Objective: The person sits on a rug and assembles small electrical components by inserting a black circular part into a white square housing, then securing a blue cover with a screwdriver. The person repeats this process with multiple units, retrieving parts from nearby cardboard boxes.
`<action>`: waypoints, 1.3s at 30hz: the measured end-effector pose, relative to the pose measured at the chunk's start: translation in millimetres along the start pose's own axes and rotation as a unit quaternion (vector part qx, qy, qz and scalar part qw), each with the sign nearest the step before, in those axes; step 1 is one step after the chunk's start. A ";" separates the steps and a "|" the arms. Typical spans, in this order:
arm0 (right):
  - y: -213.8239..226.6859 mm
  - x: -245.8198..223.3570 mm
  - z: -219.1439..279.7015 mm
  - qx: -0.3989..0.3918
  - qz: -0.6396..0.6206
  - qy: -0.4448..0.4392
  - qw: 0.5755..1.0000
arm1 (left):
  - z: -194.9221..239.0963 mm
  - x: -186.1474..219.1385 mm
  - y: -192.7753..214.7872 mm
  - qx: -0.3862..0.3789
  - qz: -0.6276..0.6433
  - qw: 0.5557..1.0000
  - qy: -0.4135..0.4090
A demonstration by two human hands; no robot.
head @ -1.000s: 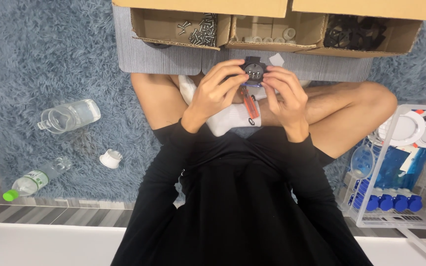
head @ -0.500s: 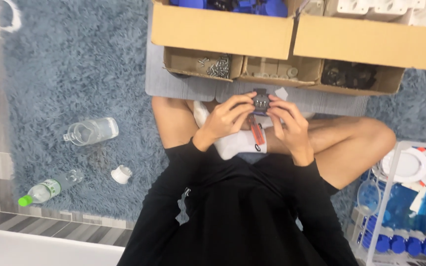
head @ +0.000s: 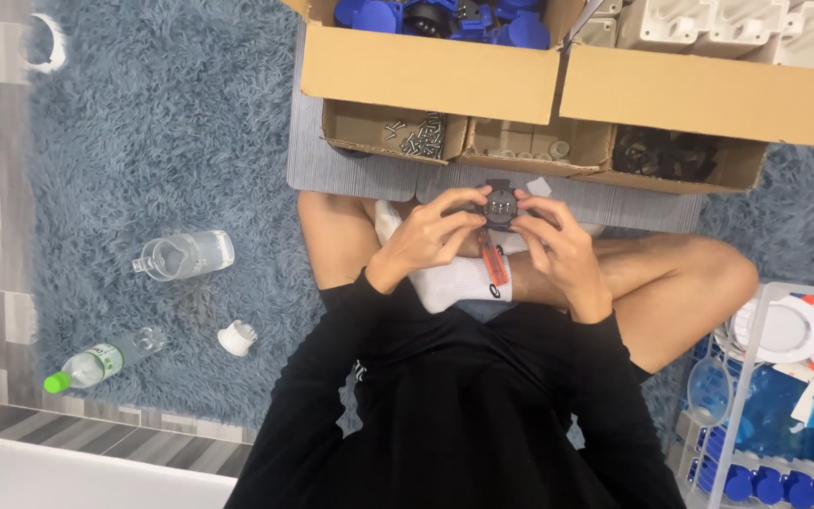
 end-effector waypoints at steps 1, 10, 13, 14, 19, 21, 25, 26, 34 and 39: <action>0.5 -0.7 -0.3 0.000 -0.001 -0.001 1.000 | 0.2 -0.6 -0.2 -0.001 0.000 1.000 0.001; 0.4 -2.5 2.0 -0.011 0.016 0.011 1.000 | 6.1 -12.4 -9.3 -0.015 0.032 0.999 0.023; 0.8 -2.5 1.4 -0.013 0.014 0.015 1.000 | 16.2 -25.3 -21.4 -0.007 0.027 0.999 0.046; 0.9 -4.0 0.1 -0.012 0.009 0.014 1.000 | 14.4 -24.0 -19.9 0.000 0.030 0.998 0.059; 0.0 -5.9 -3.4 -0.010 -0.013 0.006 1.000 | 11.6 -24.2 -20.3 0.016 0.036 0.996 0.076; 0.7 -4.5 -1.6 -0.009 -0.024 0.003 1.000 | 13.6 -24.6 -21.4 0.017 0.046 0.995 0.092; 1.3 -7.2 1.7 -0.024 0.010 0.018 1.000 | 17.8 -28.3 -27.3 0.027 0.059 0.992 0.106; 1.4 -6.1 2.4 -0.032 -0.003 -0.011 0.999 | 16.3 -25.6 -26.1 0.019 0.059 0.991 0.121; -2.0 -5.1 -1.6 -0.038 -0.064 -0.049 0.996 | 8.0 -19.0 -14.6 0.017 0.079 0.986 0.146; -2.7 -1.9 -0.9 -0.044 -0.071 -0.051 0.995 | 8.5 -21.2 -15.5 0.016 0.080 0.986 0.148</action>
Point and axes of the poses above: each hand's wrist, its own z-axis away from the middle knuckle, its own y-axis out of the back of the hand, x = y × z, the point moved 8 cm from there along -z, towards the middle knuckle, and after that the axes turned 9 degrees about -z, right-handed, at the moved point
